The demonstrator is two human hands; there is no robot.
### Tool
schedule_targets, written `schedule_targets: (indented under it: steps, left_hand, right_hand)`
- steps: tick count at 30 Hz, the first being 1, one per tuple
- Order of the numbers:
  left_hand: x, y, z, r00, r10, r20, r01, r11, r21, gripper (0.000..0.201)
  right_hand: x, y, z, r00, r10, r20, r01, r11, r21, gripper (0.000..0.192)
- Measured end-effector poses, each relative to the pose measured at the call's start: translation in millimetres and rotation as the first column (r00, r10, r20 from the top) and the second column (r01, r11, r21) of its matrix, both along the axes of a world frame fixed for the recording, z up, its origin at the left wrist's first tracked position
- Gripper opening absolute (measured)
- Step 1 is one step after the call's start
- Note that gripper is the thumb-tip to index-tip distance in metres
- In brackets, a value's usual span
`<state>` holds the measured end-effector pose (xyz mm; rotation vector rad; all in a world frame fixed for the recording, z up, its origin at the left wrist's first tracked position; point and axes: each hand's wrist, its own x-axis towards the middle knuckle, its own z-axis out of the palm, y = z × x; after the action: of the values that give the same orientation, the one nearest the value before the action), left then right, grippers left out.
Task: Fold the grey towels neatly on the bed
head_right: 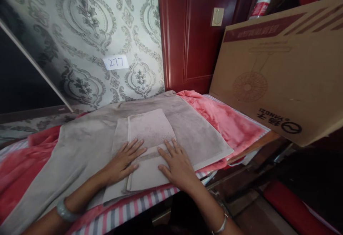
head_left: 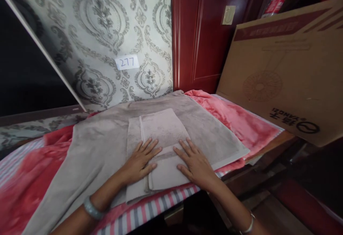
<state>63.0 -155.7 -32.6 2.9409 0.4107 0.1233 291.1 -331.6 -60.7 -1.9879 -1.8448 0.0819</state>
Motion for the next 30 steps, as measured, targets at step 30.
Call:
schedule_targets:
  steps: [30]
  left_hand:
    - [-51,-15,27.7,0.942,-0.305,0.140,0.295,0.952,0.084,0.066]
  right_hand:
    - [55,-11,21.7,0.295,-0.001,-0.956,-0.036,0.999,-0.012,0.071]
